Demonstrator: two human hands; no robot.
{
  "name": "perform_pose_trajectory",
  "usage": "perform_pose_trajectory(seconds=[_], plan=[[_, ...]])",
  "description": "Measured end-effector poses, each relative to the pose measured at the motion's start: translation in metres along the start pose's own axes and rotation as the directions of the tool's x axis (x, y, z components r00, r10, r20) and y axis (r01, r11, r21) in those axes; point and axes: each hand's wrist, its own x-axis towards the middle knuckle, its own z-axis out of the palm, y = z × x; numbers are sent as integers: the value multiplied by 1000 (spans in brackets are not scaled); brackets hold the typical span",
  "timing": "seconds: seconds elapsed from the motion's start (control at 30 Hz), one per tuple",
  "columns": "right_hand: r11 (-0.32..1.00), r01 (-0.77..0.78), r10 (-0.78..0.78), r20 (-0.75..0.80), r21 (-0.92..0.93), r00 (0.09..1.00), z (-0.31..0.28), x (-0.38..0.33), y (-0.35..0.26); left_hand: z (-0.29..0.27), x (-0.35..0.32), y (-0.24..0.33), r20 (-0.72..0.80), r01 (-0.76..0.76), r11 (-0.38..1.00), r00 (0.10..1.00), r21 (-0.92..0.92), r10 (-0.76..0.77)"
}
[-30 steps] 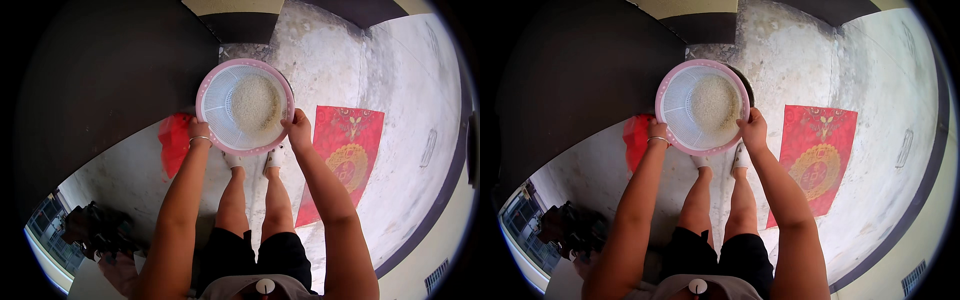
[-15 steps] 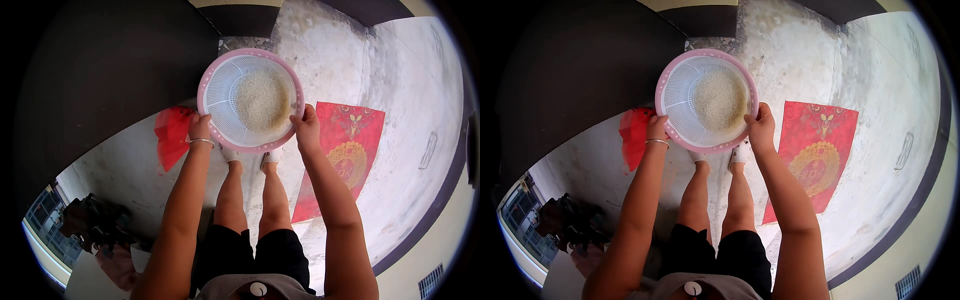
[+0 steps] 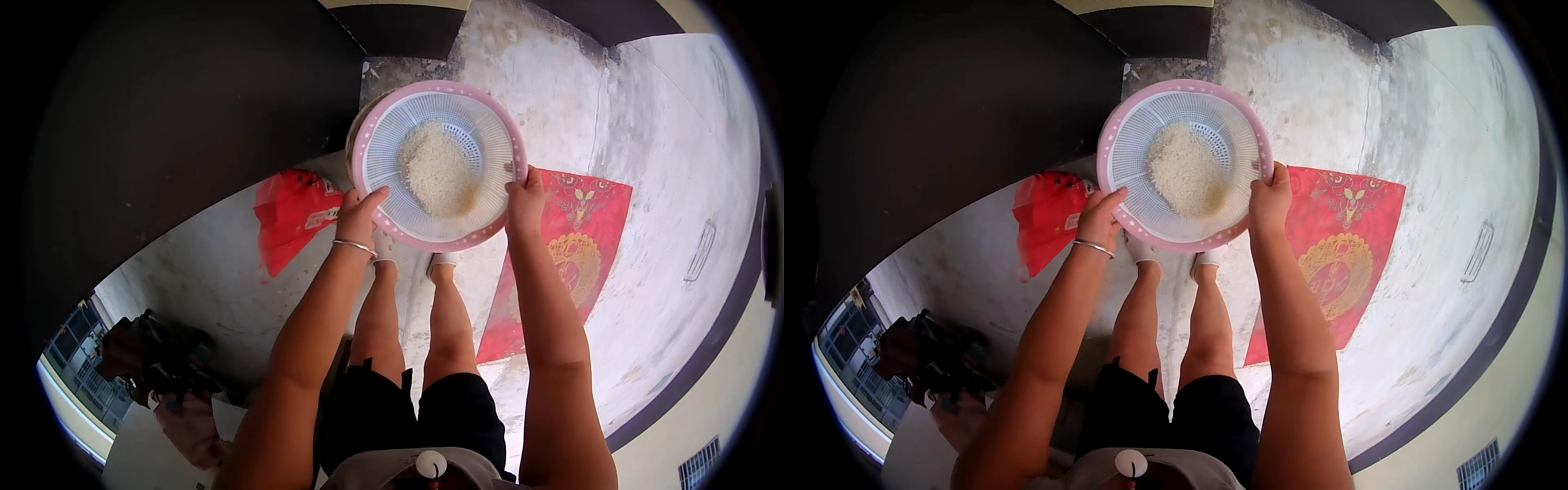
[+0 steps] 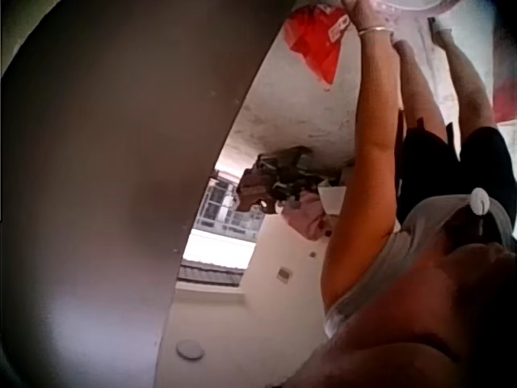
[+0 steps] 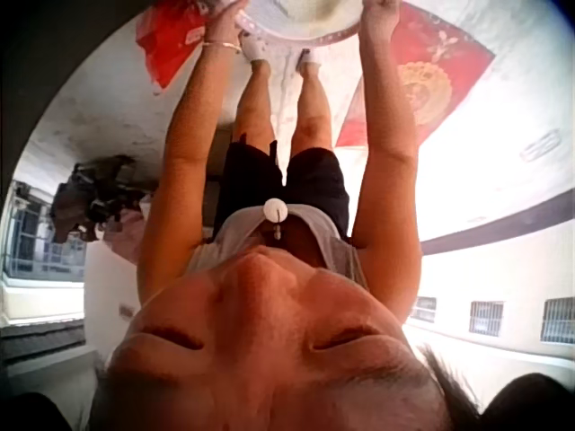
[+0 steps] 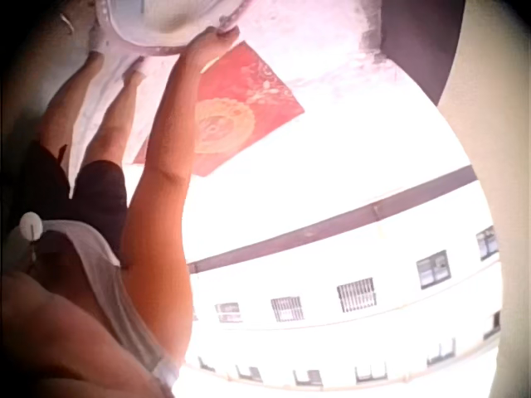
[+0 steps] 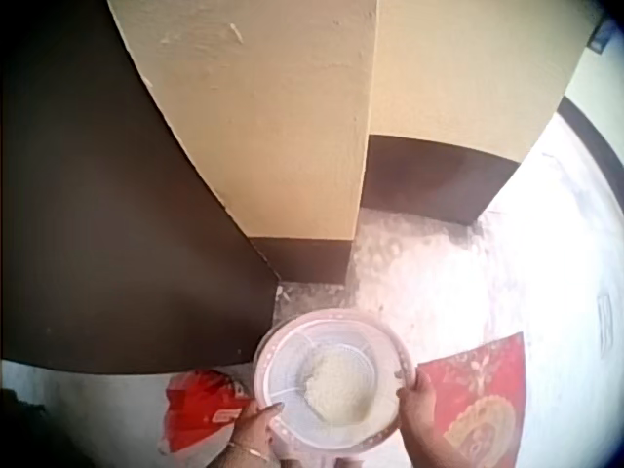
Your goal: The person mops a tiled floor with a mop and bucket, then pours rice from a red bag into a pink colander. They rinse the rice by hand, shake the colander to drain water, and later sweep the floor with a broom and dustpan.
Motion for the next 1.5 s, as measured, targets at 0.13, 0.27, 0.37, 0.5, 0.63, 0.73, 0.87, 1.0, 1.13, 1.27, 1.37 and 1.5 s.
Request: perform_pose_trajectory(seconds=[0.13, 0.27, 0.37, 0.5, 0.63, 0.73, 0.87, 1.0, 1.13, 1.27, 1.37, 1.5], plan=[[997, -17, 12, 62, 75, 998, 8, 1, 9, -2, -10, 17, -64, -32, 999, 998, -33, 29], [990, -61, 66, -31, 125, 997, -6, 10, 0, 8, -19, -2, -7, -21, 999, 1000, -48, 21], [990, -64, 50, 111, 128, 993, 25, -23, -1, -12, -11, 46, 304, 295, 855, 937, -426, -171], [960, -239, 249, -57, 143, 967, 1, 6, -30, 14, -27, -2, -49, -34, 999, 998, -20, 33], [995, -51, 42, 95, 89, 995, 25, -21, 4, -7, -11, 49, 308, 297, 870, 934, -394, -179], [957, -185, 179, 45, 223, 983, 0, 15, -2, 8, -18, 8, -84, -30, 994, 996, -108, 21], [995, -72, 66, 106, 62, 992, 32, -26, -2, 3, -16, 53, 10, 128, 942, 991, -309, -131], [945, -211, 216, 6, 252, 976, 5, 17, 0, 19, -28, 8, -68, -33, 998, 997, -61, 28], [990, -78, 67, 96, 118, 993, 36, -25, -4, 1, -16, 54, -3, 37, 955, 999, -294, -40], [950, -150, 156, 0, 274, 988, 22, 4, -8, -1, -20, 17, -74, -83, 988, 995, -133, 73], [987, -22, 30, -51, 161, 998, 18, -9, 5, 10, -33, 25, -95, 5, 990, 995, -138, -19], [973, -72, 55, 84, 220, 995, 36, -23, 1, -9, -22, 32, -24, -70, 979, 998, -190, 66]])
